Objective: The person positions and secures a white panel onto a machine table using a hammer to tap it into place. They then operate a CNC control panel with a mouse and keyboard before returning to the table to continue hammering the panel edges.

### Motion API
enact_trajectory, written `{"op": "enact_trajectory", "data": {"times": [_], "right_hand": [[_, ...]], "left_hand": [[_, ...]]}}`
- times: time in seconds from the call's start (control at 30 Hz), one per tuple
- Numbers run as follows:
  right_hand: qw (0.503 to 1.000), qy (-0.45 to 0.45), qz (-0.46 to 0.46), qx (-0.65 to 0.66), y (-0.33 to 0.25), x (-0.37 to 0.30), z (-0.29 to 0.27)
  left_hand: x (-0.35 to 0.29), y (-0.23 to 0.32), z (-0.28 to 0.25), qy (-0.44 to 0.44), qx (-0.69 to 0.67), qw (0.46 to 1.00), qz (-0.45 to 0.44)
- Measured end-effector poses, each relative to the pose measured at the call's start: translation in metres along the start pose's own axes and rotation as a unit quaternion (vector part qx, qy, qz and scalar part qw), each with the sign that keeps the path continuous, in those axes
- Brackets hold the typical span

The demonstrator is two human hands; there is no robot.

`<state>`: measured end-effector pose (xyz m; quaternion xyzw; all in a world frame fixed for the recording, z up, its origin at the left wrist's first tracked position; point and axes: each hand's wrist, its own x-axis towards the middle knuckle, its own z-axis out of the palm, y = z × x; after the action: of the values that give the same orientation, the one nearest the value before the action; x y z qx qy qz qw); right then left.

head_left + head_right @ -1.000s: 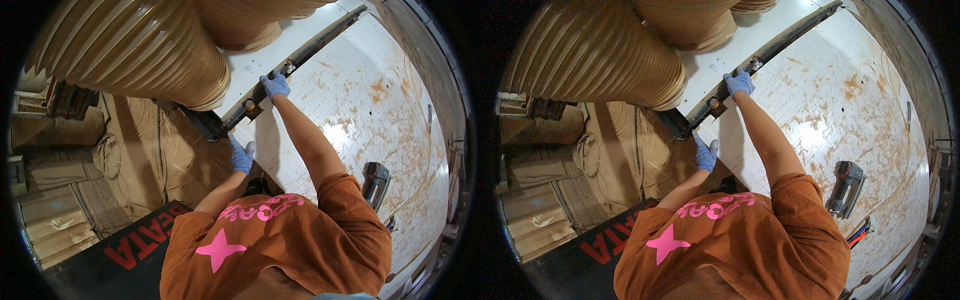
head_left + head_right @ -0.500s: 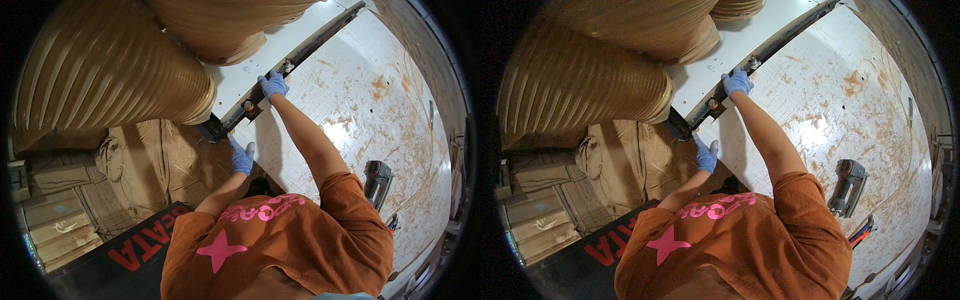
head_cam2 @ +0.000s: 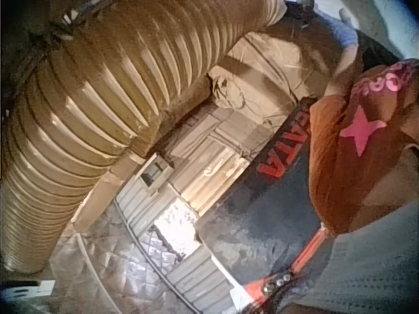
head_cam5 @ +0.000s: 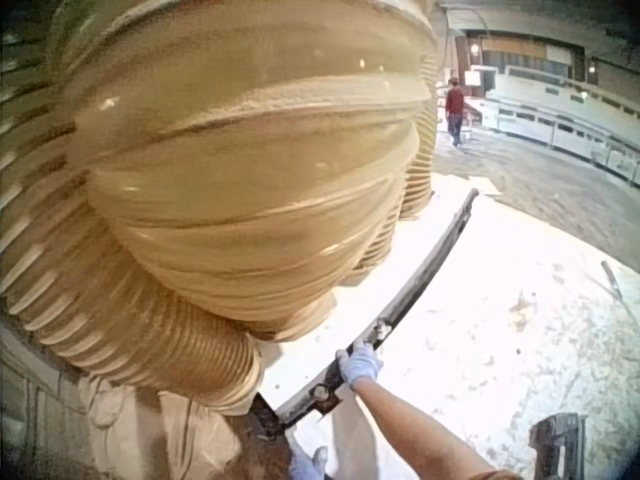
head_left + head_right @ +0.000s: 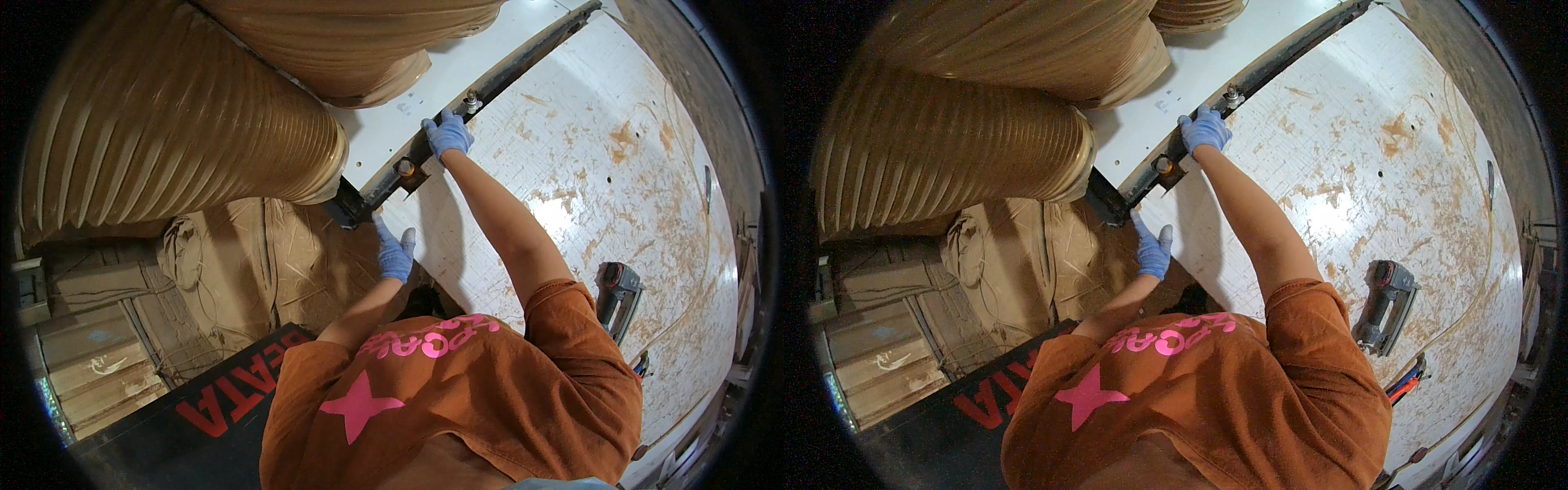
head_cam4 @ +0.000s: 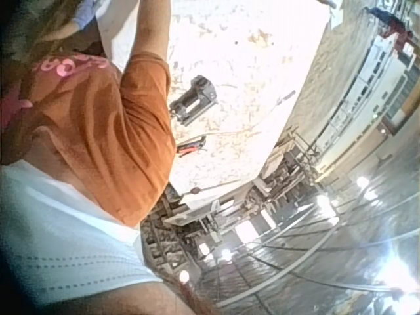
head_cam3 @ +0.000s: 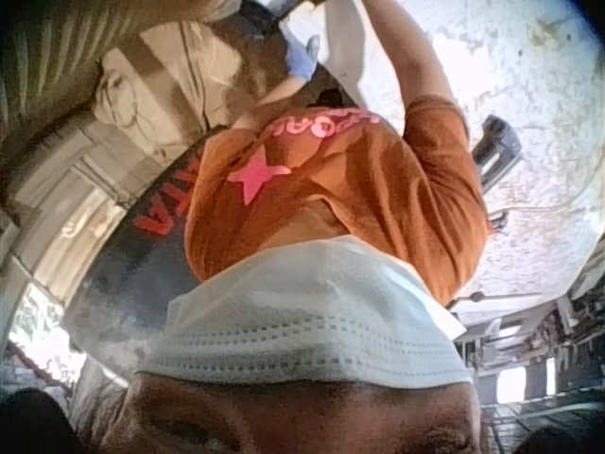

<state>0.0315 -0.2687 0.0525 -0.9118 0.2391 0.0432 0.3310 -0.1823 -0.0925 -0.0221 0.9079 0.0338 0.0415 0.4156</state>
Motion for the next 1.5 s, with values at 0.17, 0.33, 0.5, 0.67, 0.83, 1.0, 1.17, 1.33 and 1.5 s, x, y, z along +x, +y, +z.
{"op": "enact_trajectory", "data": {"times": [0.17,0.33,0.5,0.67,0.83,1.0,1.17,1.33,1.5], "right_hand": [[1.0,-0.008,0.006,-0.002,-0.001,0.0,0.0],[1.0,-0.014,-0.002,-0.018,-0.001,0.002,0.0],[1.0,-0.002,-0.012,-0.021,0.0,0.0,-0.001],[0.999,-0.017,-0.014,-0.029,-0.002,-0.002,-0.005],[0.999,0.001,-0.019,-0.026,0.003,0.001,0.0],[0.999,-0.019,-0.018,-0.041,0.005,0.01,0.005],[0.996,-0.027,-0.058,-0.065,0.0,0.01,0.007],[0.992,0.037,-0.106,-0.062,0.001,0.011,0.008],[0.992,0.032,-0.112,-0.05,0.015,0.025,0.003]], "left_hand": [[0.001,-0.002,0.001,-0.015,-0.025,1.0,-0.004],[0.0,0.0,-0.001,-0.013,-0.02,1.0,-0.003],[0.001,0.001,-0.001,-0.019,-0.022,0.999,-0.019],[-0.003,0.002,-0.001,-0.022,-0.022,0.999,-0.017],[-0.001,0.004,-0.002,-0.02,-0.037,0.999,0.015],[-0.003,0.006,0.0,-0.012,-0.053,0.998,-0.027],[-0.008,-0.003,0.006,0.06,-0.055,0.996,-0.028],[-0.036,-0.028,0.014,0.111,-0.111,0.986,-0.055],[-0.08,-0.027,-0.02,0.125,-0.136,0.97,-0.16]]}}
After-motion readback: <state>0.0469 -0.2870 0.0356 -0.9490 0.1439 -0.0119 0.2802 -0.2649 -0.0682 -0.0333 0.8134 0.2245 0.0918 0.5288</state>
